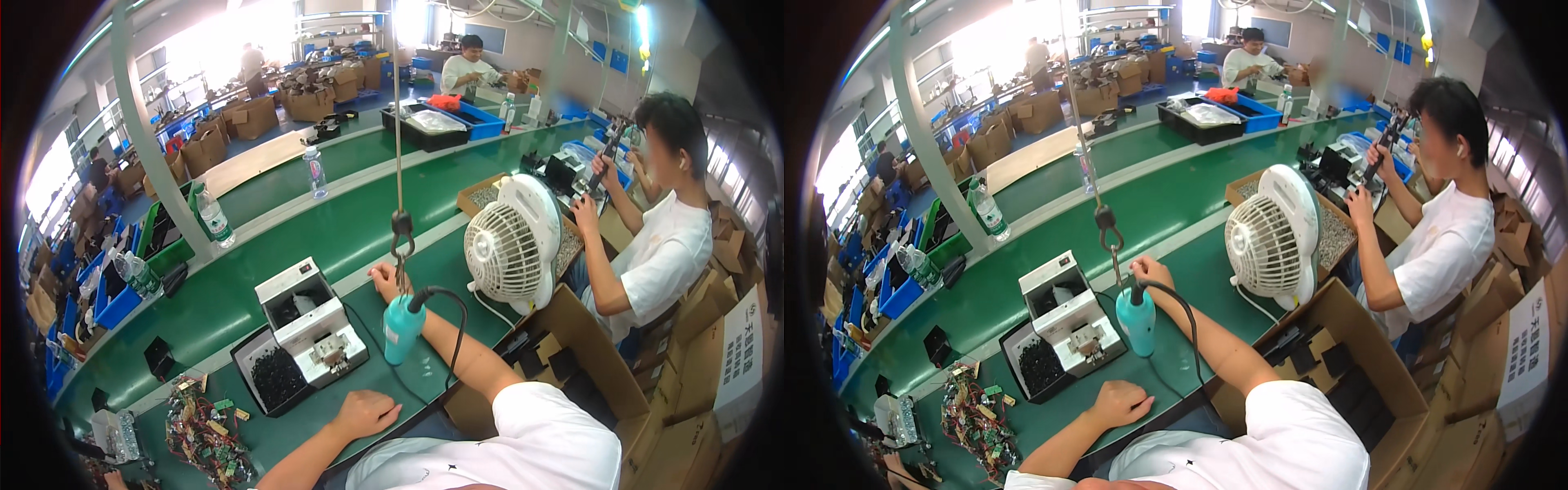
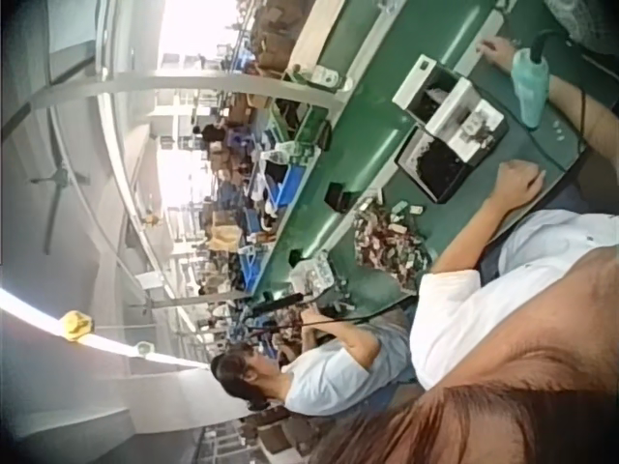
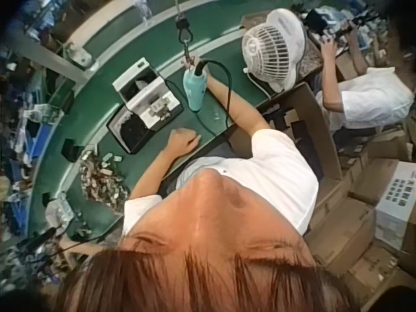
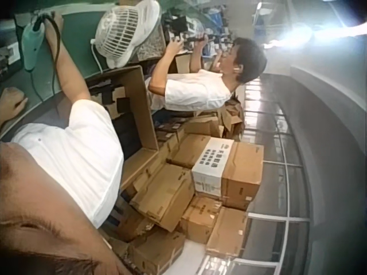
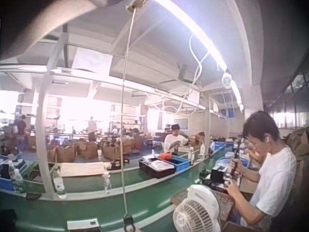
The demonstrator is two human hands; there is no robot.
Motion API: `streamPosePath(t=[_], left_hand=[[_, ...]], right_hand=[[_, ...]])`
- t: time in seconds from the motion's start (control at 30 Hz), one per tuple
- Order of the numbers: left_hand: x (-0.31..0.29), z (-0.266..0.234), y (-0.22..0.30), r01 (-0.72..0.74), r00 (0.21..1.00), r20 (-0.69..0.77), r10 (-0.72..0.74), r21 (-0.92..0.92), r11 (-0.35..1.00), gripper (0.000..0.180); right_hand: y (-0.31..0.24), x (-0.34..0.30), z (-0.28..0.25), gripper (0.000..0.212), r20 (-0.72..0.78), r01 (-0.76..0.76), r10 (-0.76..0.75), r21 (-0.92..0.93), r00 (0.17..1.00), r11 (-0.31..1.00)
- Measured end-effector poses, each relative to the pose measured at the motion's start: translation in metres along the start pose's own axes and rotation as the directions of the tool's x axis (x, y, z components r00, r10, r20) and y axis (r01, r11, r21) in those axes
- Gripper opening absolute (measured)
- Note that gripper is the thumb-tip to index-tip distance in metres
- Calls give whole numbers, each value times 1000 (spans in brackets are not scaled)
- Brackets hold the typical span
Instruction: Assembling electronic components by using an electric screwdriver to fasten screws into plastic housings.
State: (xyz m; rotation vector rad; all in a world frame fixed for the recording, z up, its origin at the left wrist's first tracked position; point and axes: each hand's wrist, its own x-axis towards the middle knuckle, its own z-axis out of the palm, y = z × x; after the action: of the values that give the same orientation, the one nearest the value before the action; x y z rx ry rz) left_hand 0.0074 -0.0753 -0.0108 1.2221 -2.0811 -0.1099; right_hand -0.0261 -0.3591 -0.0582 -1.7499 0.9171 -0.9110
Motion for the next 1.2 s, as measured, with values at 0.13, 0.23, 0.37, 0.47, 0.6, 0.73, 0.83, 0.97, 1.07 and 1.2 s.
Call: streamPosePath(t=[0.13, 0.23, 0.37, 0.47, 0.6, 0.73, 0.83, 0.97, 1.07, 1.2], left_hand=[[1, -3, 1, -9, 1000, 4, 9, 27, 1000, 27], [-5, -3, 0, 3, 1000, 2, -3, 24, 1000, 26], [0, -2, -2, 1, 1000, -1, -1, -1, 1000, 26], [3, -3, 0, 6, 1000, -13, -6, -5, 1000, 26], [1, -4, -2, 13, 999, -33, -14, -35, 999, 28], [0, -5, -3, 2, 999, -43, -3, -27, 1000, 27], [-1, -8, 2, 17, 998, -65, -17, -11, 1000, 29], [-1, -5, 5, -17, 1000, -15, 18, 28, 999, 29], [-7, 3, 5, -14, 1000, -18, 15, 66, 998, 28], [-11, 13, 0, -20, 999, -25, 22, 85, 996, 26]], right_hand=[[13, 0, 3, 19, -22, 32, -32, 7, 999, 999], [-1, -9, 4, 20, -14, 50, -50, 26, 999, 998], [0, -6, -1, 21, -6, 80, -80, 63, 997, 995], [0, -5, -3, 21, -4, 114, -114, 74, 993, 991], [-11, -13, -3, 19, -102, 274, -265, 85, 959, 958], [-23, -15, -7, 18, -67, 218, -222, -51, 973, 975], [-41, -23, -7, 18, -41, 245, -245, 1, 969, 970], [8, -4, -10, 19, 42, 249, -246, -169, 968, 954], [23, -1, -9, 20, -22, 310, -310, 72, 951, 948], [12, -4, -7, 20, -16, 284, -285, 149, 958, 947]])
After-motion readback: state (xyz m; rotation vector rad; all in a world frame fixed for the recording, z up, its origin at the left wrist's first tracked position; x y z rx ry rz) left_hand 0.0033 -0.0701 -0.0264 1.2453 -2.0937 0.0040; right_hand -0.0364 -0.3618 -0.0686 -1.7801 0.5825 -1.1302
